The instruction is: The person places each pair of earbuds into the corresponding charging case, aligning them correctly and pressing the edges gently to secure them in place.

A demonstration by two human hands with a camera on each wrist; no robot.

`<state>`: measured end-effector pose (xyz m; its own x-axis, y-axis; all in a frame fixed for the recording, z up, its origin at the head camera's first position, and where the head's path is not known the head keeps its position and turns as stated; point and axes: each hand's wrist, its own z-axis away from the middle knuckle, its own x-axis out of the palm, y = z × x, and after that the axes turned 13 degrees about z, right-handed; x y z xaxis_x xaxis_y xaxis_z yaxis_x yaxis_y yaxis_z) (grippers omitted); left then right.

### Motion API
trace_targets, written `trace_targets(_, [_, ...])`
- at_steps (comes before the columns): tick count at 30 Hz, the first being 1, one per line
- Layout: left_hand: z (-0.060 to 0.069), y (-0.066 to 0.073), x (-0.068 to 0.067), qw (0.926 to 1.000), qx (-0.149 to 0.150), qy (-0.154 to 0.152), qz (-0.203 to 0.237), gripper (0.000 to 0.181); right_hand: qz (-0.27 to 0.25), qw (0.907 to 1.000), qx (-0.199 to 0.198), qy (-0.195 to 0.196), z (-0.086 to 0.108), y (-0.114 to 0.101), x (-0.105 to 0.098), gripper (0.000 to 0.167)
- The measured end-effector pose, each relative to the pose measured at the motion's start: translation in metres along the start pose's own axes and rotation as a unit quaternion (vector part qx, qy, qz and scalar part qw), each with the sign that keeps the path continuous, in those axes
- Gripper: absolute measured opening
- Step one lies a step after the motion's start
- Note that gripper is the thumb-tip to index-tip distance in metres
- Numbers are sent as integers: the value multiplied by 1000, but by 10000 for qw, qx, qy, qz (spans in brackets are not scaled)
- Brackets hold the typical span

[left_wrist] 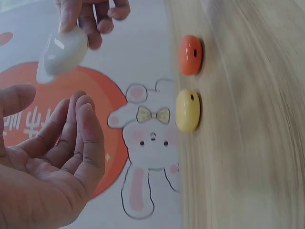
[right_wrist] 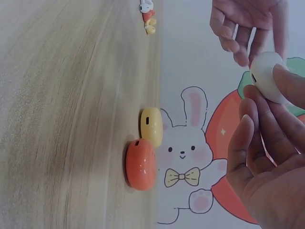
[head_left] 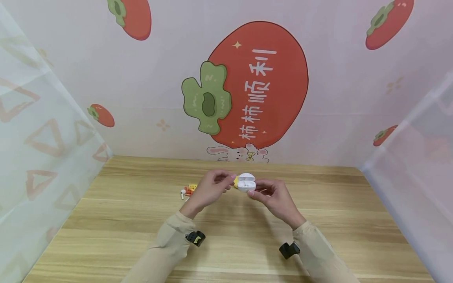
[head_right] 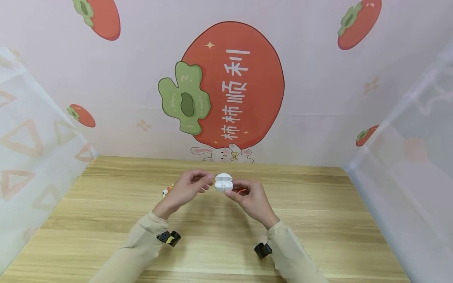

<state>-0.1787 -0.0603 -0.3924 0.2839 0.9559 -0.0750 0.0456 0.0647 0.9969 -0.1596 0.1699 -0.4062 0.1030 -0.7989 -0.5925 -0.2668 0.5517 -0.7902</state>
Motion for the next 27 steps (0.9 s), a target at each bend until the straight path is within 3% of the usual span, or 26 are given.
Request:
trace_targets(11, [7, -10, -41, 9994, 32, 345, -28, 24, 101, 9998, 179, -5, 1, 4, -1, 27])
trace_targets(20, [13, -21, -80, 9959, 125, 571, -689, 26, 166, 9994, 313, -32, 3, 6, -2, 28])
trace_targets(27, [16, -34, -100, 9898, 29, 873, -1129, 26, 181, 9993, 311, -51, 4, 5, -2, 28])
